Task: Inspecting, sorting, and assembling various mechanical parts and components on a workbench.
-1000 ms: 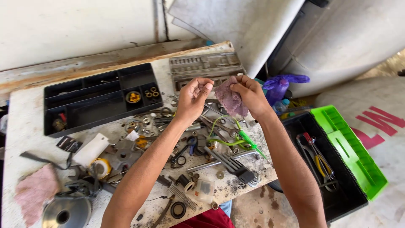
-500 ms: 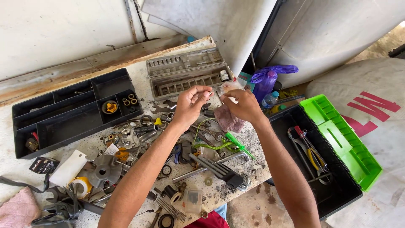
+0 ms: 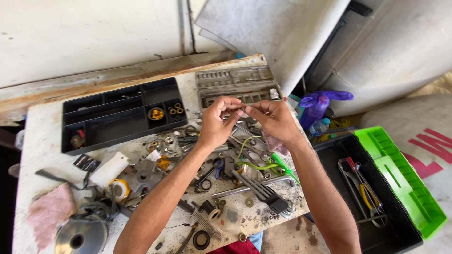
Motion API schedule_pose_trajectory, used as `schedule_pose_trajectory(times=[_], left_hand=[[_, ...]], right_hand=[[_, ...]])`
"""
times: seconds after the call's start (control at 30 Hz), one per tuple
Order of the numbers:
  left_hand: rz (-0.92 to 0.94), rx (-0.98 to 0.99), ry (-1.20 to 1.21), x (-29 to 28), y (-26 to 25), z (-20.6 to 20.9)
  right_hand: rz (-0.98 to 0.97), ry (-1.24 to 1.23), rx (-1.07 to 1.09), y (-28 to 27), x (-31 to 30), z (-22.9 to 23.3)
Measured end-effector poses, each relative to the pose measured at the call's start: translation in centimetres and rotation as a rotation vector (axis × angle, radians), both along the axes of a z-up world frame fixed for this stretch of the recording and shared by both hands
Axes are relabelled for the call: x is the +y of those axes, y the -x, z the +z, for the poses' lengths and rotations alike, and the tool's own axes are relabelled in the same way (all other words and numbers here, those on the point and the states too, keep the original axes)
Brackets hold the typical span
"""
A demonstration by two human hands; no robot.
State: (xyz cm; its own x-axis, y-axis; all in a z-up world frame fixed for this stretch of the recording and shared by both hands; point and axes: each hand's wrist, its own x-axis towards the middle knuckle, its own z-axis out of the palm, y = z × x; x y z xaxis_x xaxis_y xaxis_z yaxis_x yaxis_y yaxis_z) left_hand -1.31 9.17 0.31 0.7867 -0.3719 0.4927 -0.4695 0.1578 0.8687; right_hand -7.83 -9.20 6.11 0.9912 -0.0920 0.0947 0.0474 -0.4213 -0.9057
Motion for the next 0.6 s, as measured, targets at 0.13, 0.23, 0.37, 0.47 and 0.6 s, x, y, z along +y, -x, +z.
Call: schedule_pose_trajectory(times=[0.13, 0.23, 0.37, 0.47, 0.6], left_hand=[[0.139, -0.122, -0.056, 3.5, 1.2, 2.1], [0.212, -0.228, -0.098, 6.3, 1.7, 3.1], [0.3, -0.286, -0.115, 9.8, 2.1, 3.8], [0.335, -0.325, -0.123, 12.2, 2.1, 4.2], [0.333, -0.312, -0.166, 14.9, 2.2, 4.6]], right_hand=[[0.053, 0.006, -0.022, -0.7, 2.7, 0.1], [0.124, -0.075, -0.012, -1.6, 5.0, 0.5], [0.223, -0.074, -0.043, -2.7, 8.3, 1.1], [0.273, -0.043, -0.08, -3.4, 10.6, 1.7], [0.274, 0.059, -0.07, -4.7, 12.5, 0.9]])
